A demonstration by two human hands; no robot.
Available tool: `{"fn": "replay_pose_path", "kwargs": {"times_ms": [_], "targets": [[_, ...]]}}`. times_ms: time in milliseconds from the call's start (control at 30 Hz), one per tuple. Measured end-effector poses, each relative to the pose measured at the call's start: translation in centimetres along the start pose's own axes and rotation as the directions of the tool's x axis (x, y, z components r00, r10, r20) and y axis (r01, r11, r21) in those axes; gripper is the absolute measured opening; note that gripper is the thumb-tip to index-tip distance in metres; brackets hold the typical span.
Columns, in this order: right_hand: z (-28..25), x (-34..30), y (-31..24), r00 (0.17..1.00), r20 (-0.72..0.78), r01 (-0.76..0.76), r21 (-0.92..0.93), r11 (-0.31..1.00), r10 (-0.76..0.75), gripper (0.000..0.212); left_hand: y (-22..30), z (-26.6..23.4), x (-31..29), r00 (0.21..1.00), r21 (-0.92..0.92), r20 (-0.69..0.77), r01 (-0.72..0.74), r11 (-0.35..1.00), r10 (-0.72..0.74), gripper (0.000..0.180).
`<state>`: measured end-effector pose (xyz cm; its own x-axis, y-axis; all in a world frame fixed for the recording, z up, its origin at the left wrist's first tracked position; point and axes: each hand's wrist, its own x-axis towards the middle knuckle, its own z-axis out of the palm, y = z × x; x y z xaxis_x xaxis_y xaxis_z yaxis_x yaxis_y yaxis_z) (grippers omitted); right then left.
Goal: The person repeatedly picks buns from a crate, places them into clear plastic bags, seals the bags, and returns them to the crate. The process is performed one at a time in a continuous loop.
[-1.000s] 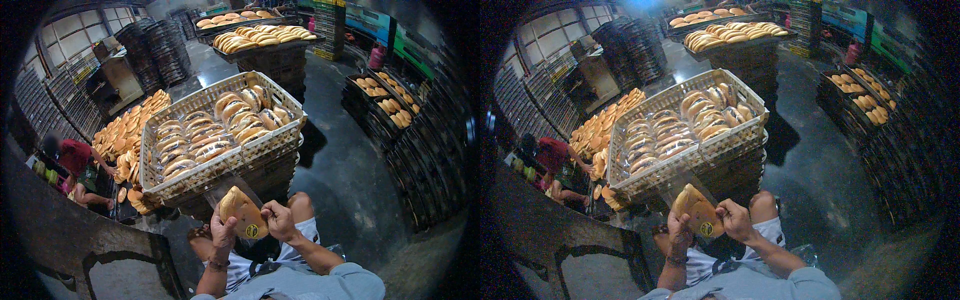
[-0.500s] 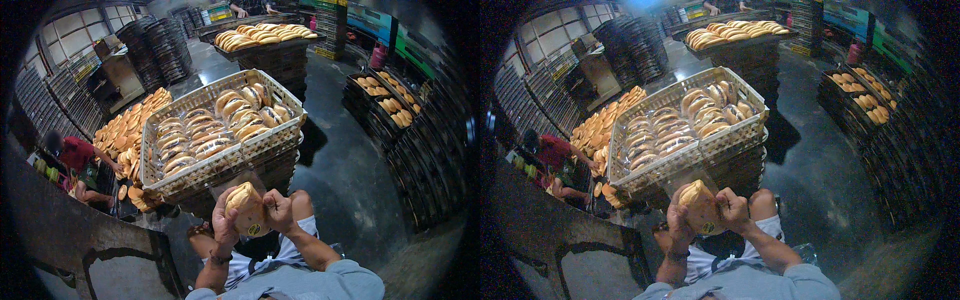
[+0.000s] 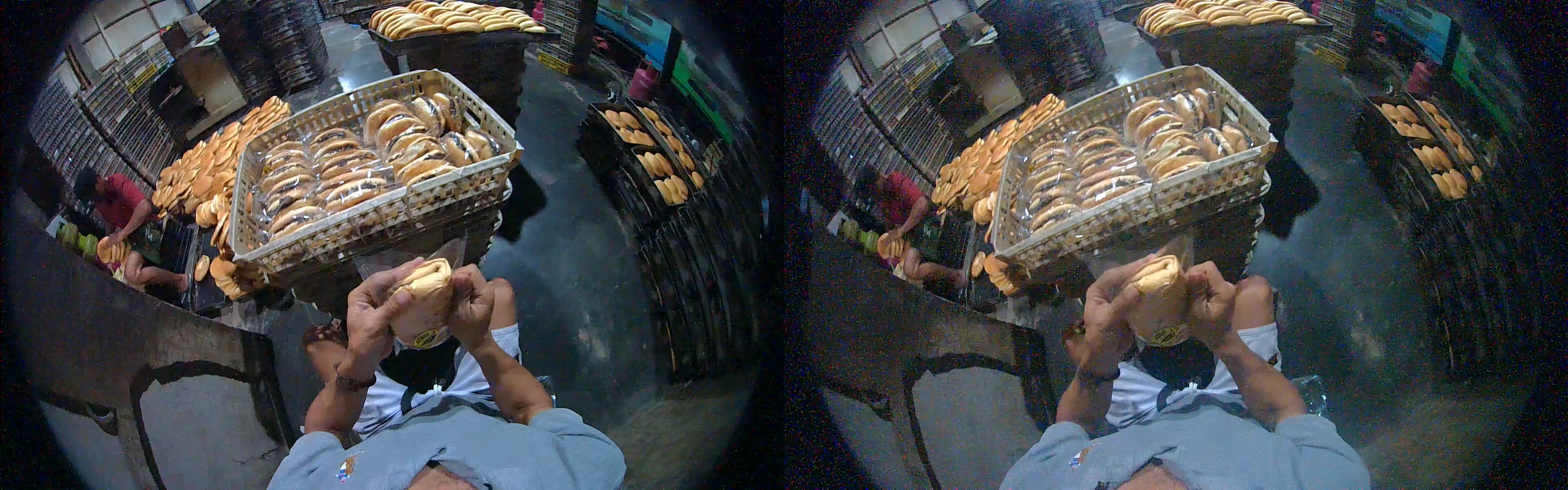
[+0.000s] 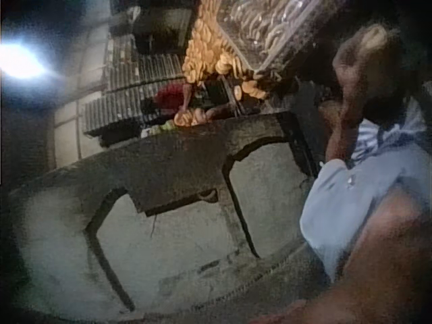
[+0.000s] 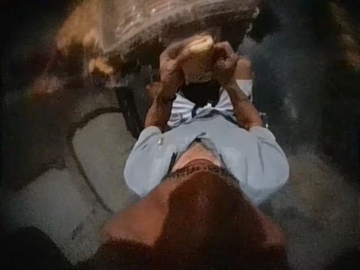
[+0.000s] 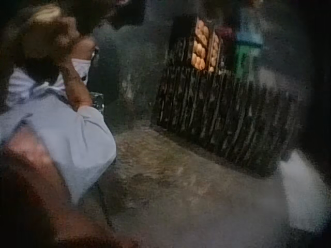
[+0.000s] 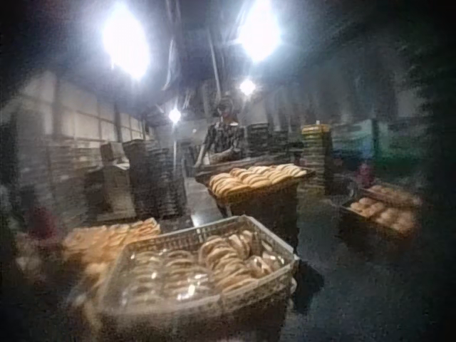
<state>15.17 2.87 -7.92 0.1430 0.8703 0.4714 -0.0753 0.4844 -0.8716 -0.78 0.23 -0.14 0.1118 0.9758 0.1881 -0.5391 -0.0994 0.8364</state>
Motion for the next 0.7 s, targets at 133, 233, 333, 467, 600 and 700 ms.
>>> {"fn": "replay_pose_path", "kwargs": {"times_ms": [133,233,333,467,600,700], "targets": [[-0.5,0.8,-0.9,0.995,0.083,-0.07,0.101,0.992,0.062,0.041,0.3,0.0,0.2,0.999,-0.049,-0.025,0.033,0.998,-0.034,0.037],[-1.5,2.0,-1.6,0.964,0.243,-0.175,0.259,0.95,0.111,0.038,0.3,-0.3,0.1,0.999,-0.085,-0.034,-0.002,0.996,-0.001,0.03],[-1.2,3.1,-1.6,0.951,0.244,-0.252,0.245,0.936,0.192,0.034,-0.2,-0.4,0.3,0.998,-0.103,-0.055,-0.043,0.994,0.038,0.025],[-0.9,4.1,-3.6,0.983,-0.055,-0.181,-0.139,0.974,0.175,0.018,-0.3,-1.2,1.1,0.975,0.005,-0.175,-0.137,0.991,0.136,0.021],[-3.2,1.5,-4.5,0.972,0.177,0.224,-0.485,0.845,-0.156,0.061,-0.5,-1.0,1.1,0.953,0.211,-0.246,-0.127,0.969,0.178,0.019],[-1.3,1.6,-7.3,0.938,0.253,0.336,-0.517,0.787,-0.235,0.065,-1.2,-0.4,0.8,0.973,0.329,-0.109,-0.159,0.931,0.204,0.018]]}}
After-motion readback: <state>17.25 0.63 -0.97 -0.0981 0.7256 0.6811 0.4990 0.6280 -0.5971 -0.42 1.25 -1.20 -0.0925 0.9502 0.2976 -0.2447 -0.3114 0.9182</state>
